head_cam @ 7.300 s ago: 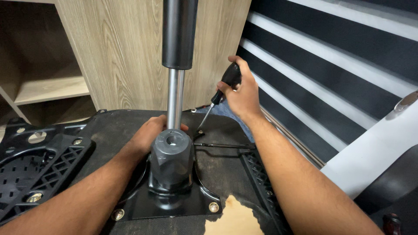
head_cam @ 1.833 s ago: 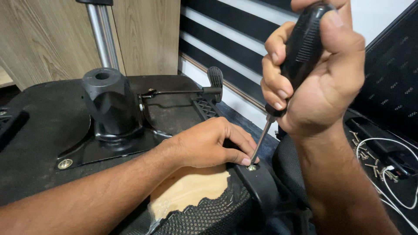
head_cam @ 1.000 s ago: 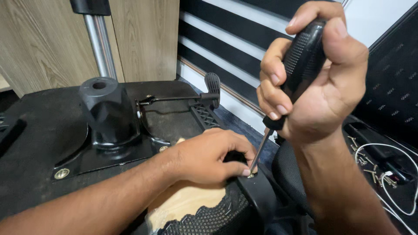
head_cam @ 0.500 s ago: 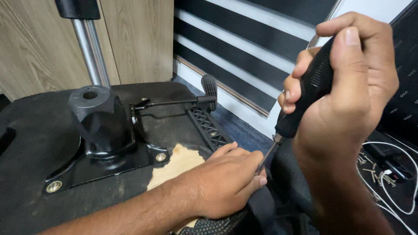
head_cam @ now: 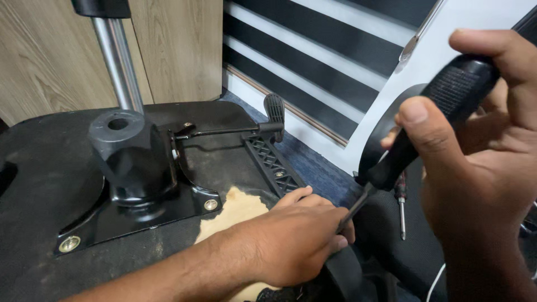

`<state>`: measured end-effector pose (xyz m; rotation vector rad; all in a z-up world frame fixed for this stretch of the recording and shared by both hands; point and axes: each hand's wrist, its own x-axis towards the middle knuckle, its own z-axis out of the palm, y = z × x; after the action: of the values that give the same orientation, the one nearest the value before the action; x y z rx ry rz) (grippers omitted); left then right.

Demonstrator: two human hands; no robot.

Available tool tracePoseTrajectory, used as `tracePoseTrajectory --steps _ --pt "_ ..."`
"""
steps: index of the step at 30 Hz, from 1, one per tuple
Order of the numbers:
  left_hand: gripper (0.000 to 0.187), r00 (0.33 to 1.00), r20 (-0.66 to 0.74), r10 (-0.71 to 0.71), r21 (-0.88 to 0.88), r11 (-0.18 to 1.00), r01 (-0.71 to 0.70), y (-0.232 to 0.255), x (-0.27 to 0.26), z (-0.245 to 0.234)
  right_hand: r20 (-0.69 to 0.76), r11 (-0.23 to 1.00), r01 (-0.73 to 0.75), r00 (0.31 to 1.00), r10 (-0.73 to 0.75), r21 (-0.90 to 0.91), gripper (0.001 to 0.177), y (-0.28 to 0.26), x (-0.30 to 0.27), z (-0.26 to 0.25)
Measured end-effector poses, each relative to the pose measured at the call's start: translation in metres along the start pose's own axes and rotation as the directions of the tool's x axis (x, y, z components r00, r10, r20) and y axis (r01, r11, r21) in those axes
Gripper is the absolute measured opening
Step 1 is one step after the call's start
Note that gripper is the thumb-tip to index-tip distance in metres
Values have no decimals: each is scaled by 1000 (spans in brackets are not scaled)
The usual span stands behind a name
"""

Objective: The person uses a screwdriver to tighten screws on the underside of an office chair base. They work on multiple screw locations around the central gas lift and the base plate, securing the chair components together.

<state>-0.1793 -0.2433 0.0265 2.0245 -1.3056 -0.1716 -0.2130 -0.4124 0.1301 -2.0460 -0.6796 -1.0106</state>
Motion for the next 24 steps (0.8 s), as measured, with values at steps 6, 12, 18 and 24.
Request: tracePoseTrajectory --steps 6,12,18,24 --pt "20 999 37 -15 -42 999 17 -6 0 -3 115 949 -156 985 129 274 50 -17 12 -8" --pt "21 1000 20 13 -35 999 -13 -10 0 -2 51 996 -85 995 85 -6 50 -22 6 -6" --pt "21 999 9 39 -34 999 -39 -11 -1 -2 27 969 -108 994 105 221 48 -23 4 -1" --pt "24 999 29 33 -38 999 -32 -10 -2 -5 25 978 -117 993 114 174 48 -27 4 0"
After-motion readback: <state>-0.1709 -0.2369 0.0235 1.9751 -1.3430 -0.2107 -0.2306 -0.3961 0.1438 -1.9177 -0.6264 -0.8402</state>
